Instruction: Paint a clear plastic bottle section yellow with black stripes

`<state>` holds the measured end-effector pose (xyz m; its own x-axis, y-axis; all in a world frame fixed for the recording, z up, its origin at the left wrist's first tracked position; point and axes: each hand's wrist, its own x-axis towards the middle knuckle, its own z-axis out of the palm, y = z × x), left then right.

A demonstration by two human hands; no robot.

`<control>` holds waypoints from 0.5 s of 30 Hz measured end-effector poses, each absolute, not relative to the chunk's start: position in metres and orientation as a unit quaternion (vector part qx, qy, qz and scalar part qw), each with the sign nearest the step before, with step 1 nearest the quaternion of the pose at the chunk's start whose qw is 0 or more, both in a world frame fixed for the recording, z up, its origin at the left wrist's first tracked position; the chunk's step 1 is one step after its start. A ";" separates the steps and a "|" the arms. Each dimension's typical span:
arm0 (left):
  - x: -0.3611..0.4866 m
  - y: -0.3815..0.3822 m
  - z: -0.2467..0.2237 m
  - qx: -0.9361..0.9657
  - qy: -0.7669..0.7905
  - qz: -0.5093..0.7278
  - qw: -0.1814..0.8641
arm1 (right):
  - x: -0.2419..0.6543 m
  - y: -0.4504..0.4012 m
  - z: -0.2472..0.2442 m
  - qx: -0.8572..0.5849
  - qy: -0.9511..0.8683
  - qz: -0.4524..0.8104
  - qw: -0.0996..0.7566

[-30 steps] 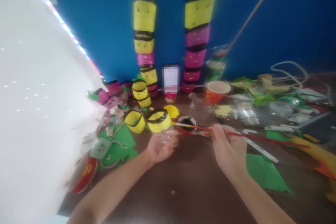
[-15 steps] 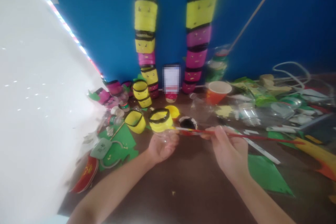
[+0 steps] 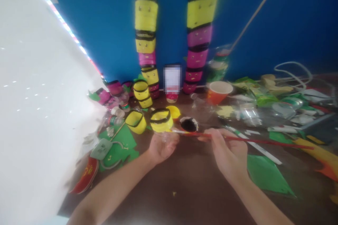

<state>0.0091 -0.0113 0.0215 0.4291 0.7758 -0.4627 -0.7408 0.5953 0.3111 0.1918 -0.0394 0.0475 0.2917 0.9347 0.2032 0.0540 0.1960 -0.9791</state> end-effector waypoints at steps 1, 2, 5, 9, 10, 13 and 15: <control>0.009 -0.011 0.021 0.028 0.289 0.449 0.845 | 0.191 -0.040 0.048 -0.528 -0.474 0.358 0.607; 0.008 -0.011 0.021 0.027 0.289 0.446 0.847 | 0.192 -0.040 0.048 -0.534 -0.471 0.351 0.608; 0.007 -0.011 0.018 0.027 0.287 0.436 0.852 | 0.195 -0.037 0.039 -0.537 -0.456 0.337 0.625; 0.008 -0.011 0.019 0.029 0.282 0.448 0.848 | 0.196 -0.035 0.033 -0.508 -0.455 0.382 0.624; 0.008 -0.012 0.020 0.029 0.285 0.452 0.845 | 0.195 -0.036 0.035 -0.507 -0.459 0.387 0.619; 0.009 -0.012 0.024 0.025 0.293 0.445 0.846 | 0.193 -0.037 0.042 -0.532 -0.470 0.363 0.604; 0.008 -0.012 0.025 0.022 0.294 0.433 0.852 | 0.194 -0.037 0.043 -0.545 -0.466 0.338 0.610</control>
